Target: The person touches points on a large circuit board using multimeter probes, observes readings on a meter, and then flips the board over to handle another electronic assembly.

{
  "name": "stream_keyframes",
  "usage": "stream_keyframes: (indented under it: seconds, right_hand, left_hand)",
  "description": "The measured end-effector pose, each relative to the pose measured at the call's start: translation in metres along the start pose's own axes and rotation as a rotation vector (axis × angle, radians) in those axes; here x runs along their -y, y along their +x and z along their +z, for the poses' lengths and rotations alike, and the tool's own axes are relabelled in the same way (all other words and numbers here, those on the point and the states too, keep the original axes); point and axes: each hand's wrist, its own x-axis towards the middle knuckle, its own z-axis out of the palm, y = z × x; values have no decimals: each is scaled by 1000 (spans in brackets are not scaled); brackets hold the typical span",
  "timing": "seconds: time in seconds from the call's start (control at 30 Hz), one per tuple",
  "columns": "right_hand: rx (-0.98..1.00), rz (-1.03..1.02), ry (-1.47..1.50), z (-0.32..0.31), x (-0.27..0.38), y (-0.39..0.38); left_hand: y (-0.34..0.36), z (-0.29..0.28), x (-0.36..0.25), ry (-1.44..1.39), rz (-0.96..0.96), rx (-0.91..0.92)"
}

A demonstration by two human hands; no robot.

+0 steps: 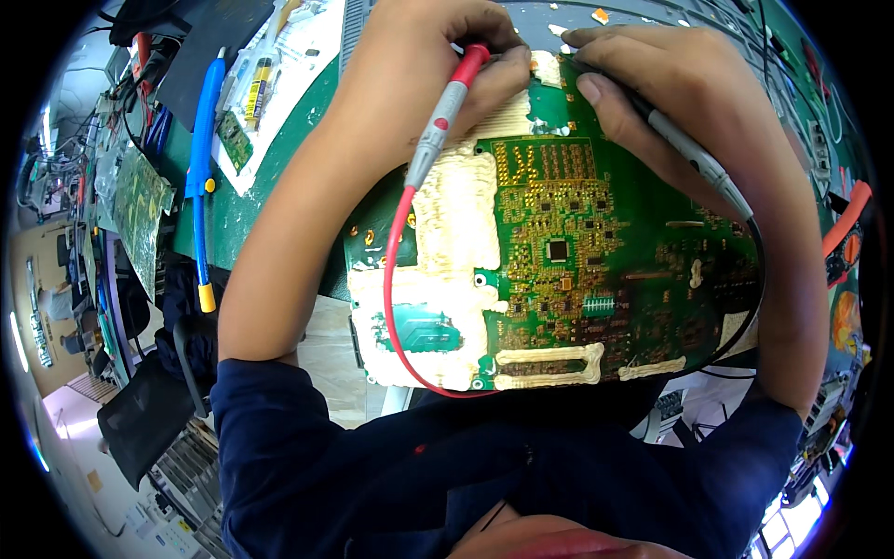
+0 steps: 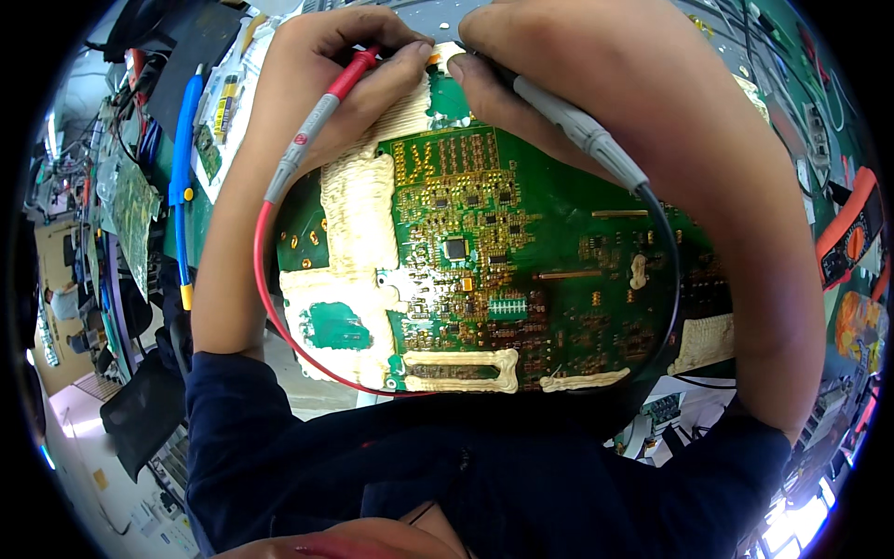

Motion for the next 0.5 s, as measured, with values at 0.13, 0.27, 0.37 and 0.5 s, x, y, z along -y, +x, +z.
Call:
stream_keyframes:
  seconds: [0.13,0.27,0.37,0.5]
  right_hand:
    - [-108,69,111,-4,1,0]
    - [-266,417,66,19,17,27]
    - [62,398,188,-21,24,36]
    - [-94,120,315,28,-18,14]
  left_hand:
    - [4,-2,4,-86,-152,24]
    - [3,-2,-2,-128,-305,-40]
    - [2,0,22,-297,-211,-145]
    - [9,-1,3,-163,-330,-128]
